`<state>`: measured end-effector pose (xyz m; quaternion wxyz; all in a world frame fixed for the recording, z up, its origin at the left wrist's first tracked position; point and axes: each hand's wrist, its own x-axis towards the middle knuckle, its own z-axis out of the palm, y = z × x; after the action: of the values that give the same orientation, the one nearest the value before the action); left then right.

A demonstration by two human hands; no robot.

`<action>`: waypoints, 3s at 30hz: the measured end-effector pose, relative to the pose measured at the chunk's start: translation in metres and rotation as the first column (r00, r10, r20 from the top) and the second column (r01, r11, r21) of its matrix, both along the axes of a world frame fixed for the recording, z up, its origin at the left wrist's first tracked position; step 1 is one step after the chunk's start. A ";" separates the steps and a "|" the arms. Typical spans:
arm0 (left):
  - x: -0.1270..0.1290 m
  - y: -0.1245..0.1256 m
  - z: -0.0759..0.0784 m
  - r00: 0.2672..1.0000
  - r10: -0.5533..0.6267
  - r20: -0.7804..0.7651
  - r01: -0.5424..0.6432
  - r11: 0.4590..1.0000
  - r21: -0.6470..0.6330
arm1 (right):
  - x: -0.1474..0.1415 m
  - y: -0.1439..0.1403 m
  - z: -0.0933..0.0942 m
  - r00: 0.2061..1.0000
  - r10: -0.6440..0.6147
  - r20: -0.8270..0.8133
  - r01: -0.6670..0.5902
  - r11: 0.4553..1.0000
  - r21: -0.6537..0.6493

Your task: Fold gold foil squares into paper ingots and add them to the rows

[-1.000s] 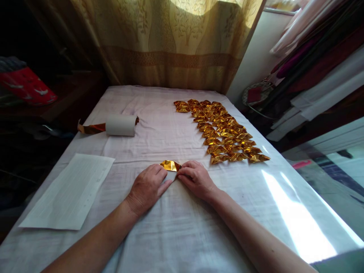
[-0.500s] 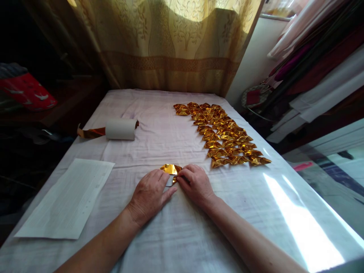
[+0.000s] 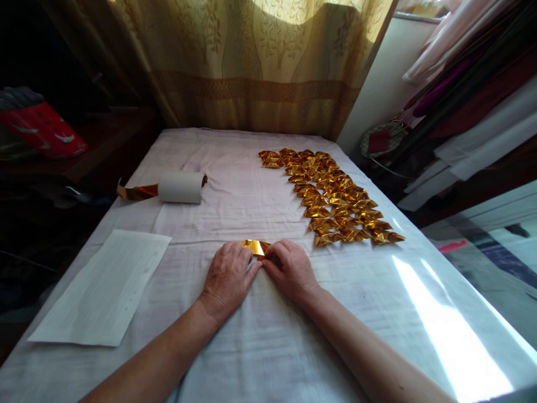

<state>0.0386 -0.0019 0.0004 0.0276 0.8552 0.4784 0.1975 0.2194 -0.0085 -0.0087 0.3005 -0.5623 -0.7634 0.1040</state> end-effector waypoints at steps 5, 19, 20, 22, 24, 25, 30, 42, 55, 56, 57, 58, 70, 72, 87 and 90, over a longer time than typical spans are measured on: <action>0.000 0.001 -0.001 1.000 0.006 0.008 -0.006 1.000 0.016 | 0.000 -0.001 -0.003 0.999 -0.020 -0.041 0.021 1.000 0.017; -0.002 0.001 0.000 0.999 -0.011 0.034 0.011 1.000 -0.004 | 0.001 0.005 -0.011 0.993 -0.047 -0.105 0.047 0.999 0.002; -0.002 0.001 0.000 0.999 -0.012 0.041 0.013 1.000 -0.007 | 0.001 0.004 -0.011 0.993 -0.044 -0.108 0.046 0.999 0.011; -0.002 0.001 0.000 0.998 -0.014 0.059 0.014 1.000 -0.008 | 0.002 0.003 -0.011 0.990 -0.040 -0.132 0.044 0.999 0.024; -0.002 0.001 0.000 0.997 -0.012 0.080 0.013 1.000 -0.008 | 0.002 0.001 -0.011 0.983 -0.054 -0.177 0.062 0.997 0.040; -0.002 0.001 0.000 0.996 -0.011 0.088 0.012 1.000 -0.008 | 0.003 0.000 -0.011 0.978 -0.072 -0.194 0.083 0.995 0.050; -0.003 0.000 -0.002 0.994 -0.012 0.111 0.010 1.000 0.022 | 0.003 0.001 -0.012 0.982 -0.141 -0.124 0.149 0.987 0.057; -0.005 0.002 -0.007 0.986 -0.040 0.164 0.039 0.999 0.009 | -0.003 -0.009 0.012 0.974 0.126 0.187 -0.133 0.991 0.021; -0.062 0.033 0.005 0.932 -0.267 0.244 0.306 0.942 -0.138 | -0.003 -0.010 0.017 0.946 0.122 0.300 -0.126 0.992 -0.006; -0.061 0.033 0.004 0.934 -0.279 0.224 0.311 0.943 -0.122 | -0.003 -0.010 0.017 0.946 0.118 0.301 -0.123 0.992 -0.003; -0.060 0.033 0.003 0.934 -0.292 0.205 0.317 0.943 -0.102 | -0.003 -0.010 0.016 0.947 0.116 0.300 -0.122 0.993 0.000; -0.060 0.034 0.002 0.934 -0.304 0.187 0.323 0.943 -0.082 | -0.003 -0.011 0.016 0.948 0.119 0.296 -0.125 0.992 0.001; -0.055 0.038 0.005 0.941 -0.338 0.006 0.338 0.941 -0.019 | -0.007 -0.010 0.023 0.943 0.135 0.305 -0.128 0.991 -0.042; -0.054 0.037 0.008 0.938 -0.345 -0.025 0.344 0.938 -0.051 | -0.009 -0.010 0.023 0.938 0.128 0.321 -0.123 0.992 -0.036; -0.042 0.033 0.001 0.958 -0.242 -0.155 0.262 0.957 0.124 | -0.028 -0.003 0.017 0.854 0.025 0.519 -0.055 0.997 0.044; -0.045 0.036 0.002 0.957 -0.260 -0.127 0.276 0.954 0.121 | -0.026 -0.004 0.016 0.857 0.034 0.514 -0.057 0.998 0.027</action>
<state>-0.0061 0.0339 0.0019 -0.0314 0.9216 0.3439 0.1771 0.1930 -0.0120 0.0075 0.0954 -0.5451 -0.8309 -0.0584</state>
